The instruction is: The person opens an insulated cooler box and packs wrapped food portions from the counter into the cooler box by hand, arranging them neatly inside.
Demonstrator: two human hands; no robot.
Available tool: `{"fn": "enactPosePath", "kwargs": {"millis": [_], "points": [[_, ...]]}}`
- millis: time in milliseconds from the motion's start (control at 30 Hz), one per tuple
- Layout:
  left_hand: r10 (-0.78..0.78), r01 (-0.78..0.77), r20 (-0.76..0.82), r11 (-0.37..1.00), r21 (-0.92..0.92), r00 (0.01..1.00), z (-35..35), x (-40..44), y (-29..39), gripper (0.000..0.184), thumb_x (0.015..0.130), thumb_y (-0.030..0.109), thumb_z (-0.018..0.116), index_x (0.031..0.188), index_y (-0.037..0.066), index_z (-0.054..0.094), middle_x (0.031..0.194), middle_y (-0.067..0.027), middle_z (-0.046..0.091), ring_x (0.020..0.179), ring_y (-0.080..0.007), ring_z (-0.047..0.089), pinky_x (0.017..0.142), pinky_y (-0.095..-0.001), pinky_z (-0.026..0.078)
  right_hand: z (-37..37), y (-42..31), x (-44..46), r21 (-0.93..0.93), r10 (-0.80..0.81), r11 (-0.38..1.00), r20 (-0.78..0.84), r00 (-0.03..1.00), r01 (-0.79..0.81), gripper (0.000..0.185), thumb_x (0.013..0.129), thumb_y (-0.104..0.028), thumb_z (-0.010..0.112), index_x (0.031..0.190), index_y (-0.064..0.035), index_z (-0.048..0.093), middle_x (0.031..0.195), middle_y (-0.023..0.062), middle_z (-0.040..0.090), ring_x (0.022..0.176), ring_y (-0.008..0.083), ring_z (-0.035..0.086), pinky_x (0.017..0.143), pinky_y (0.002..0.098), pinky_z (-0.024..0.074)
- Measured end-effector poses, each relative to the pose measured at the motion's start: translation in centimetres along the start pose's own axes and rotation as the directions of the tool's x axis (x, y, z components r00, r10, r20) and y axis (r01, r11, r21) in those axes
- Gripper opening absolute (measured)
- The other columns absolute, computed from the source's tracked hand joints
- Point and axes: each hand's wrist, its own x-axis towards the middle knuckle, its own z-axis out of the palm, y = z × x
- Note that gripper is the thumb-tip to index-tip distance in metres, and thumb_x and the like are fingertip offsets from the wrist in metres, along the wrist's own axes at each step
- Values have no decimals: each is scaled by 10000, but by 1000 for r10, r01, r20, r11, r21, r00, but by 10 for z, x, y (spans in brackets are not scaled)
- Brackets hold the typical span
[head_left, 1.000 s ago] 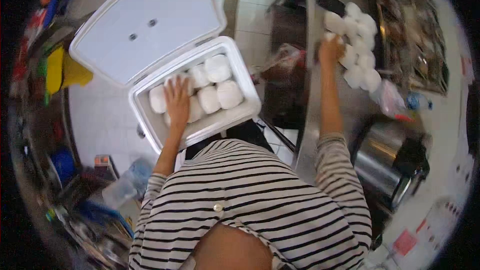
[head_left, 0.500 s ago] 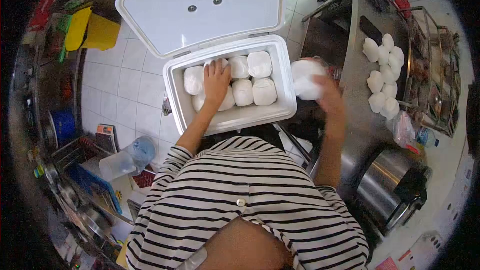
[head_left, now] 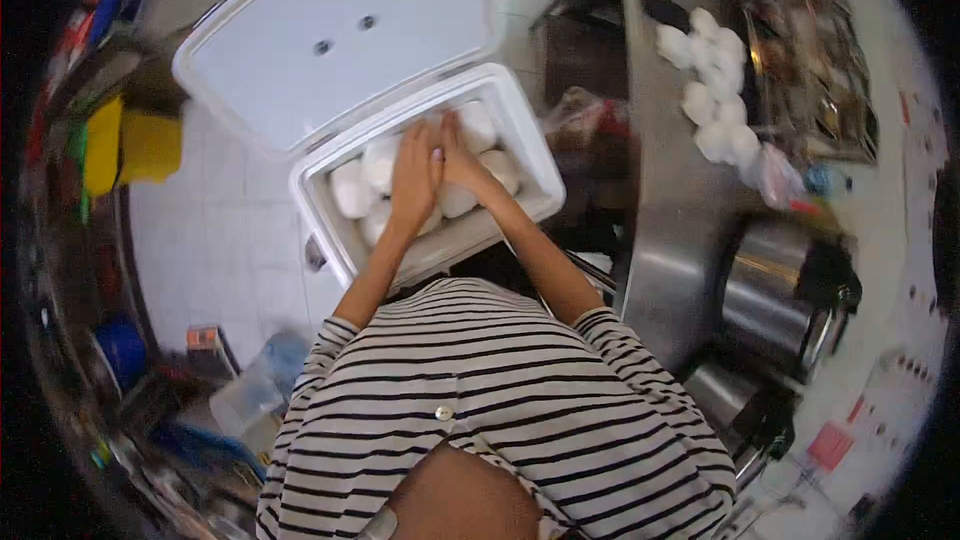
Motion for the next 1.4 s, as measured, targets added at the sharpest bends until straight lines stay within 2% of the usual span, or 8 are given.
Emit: {"fn": "enactPosePath", "kwargs": {"millis": [167, 267, 567, 800, 900, 1000, 1200, 1400], "points": [[119, -143, 174, 980, 139, 978, 21, 1, -5, 568, 866, 237, 506, 1350, 33, 292, 1354, -226, 327, 1250, -385, 308, 1037, -476, 244, -185, -17, -20, 503, 343, 846, -258, 903, -178, 207, 860, -109, 506, 982, 18, 614, 964, 109, 644, 832, 173, 619, 735, 281, 494], [87, -126, 199, 974, 189, 976, 17, 2, -2, 579, 856, 254, 523, 1345, 34, 301, 1352, -219, 330, 1257, -386, 298, 1038, -478, 245, -298, 58, -31, -79, 89, 952, -854, 512, -296, 234, 834, -229, 564, 841, -8, 641, 806, 111, 657, 765, 269, 630, 707, 355, 478], [64, -105, 265, 984, 145, 962, 13, 7, 15, 492, 776, 48, 542, 1256, 62, 437, 1355, -181, 332, 1257, -395, 287, 1052, -498, 223, -368, 221, -40, -553, -266, 51, -810, 523, -831, 640, 739, -456, 605, 1164, 2, 469, 959, 370, 500, 900, 476, 520, 801, 531, 401], [109, -142, 116, 935, 326, 987, 27, 23, 21, 270, 772, 205, 598, 1014, 107, 532, 1162, -114, 465, 1057, -298, 445, 874, -467, 368, -371, 151, -44, -621, 36, 550, -650, 759, -558, 621, 653, -412, 702, 1126, -55, 514, 1001, 181, 587, 854, 326, 585, 720, 439, 443], [117, -148, 107, 924, 353, 987, 34, 21, 10, 245, 781, 235, 592, 988, 118, 536, 1159, -107, 471, 1044, -291, 450, 848, -454, 374, -363, 104, -49, 9, 494, 851, -354, 794, -526, 584, 709, -351, 684, 1155, -33, 483, 1044, 142, 571, 913, 263, 582, 779, 400, 455], [84, -127, 130, 921, 369, 988, 34, 21, 8, 269, 785, 253, 585, 999, 104, 523, 1153, -98, 475, 1028, -281, 454, 837, -446, 370, -285, 11, -70, 897, 425, 401, -2, 905, -186, 515, 809, -263, 603, 1225, -17, 425, 1161, 111, 508, 1015, 225, 535, 884, 370, 433], [86, -104, 68, 941, 321, 994, 22, 13, 9, 323, 810, 180, 517, 1092, 29, 476, 1187, -148, 462, 1077, -304, 442, 892, -466, 354, -116, -84, -19, 104, 161, 984, -189, 969, -143, 673, 712, -188, 691, 1269, 19, 374, 1177, 195, 499, 1085, 324, 477, 953, 431, 349], [-32, 29, 63, 998, 54, 998, -7, 9, 28, 427, 817, 65, 441, 1227, -37, 382, 1241, -231, 413, 1154, -373, 398, 987, -480, 298, -34, -59, 0, -584, 6, 763, -419, 908, -275, 575, 848, -274, 500, 1299, 40, 329, 1305, 239, 347, 1178, 386, 353, 966, 448, 296]]}}
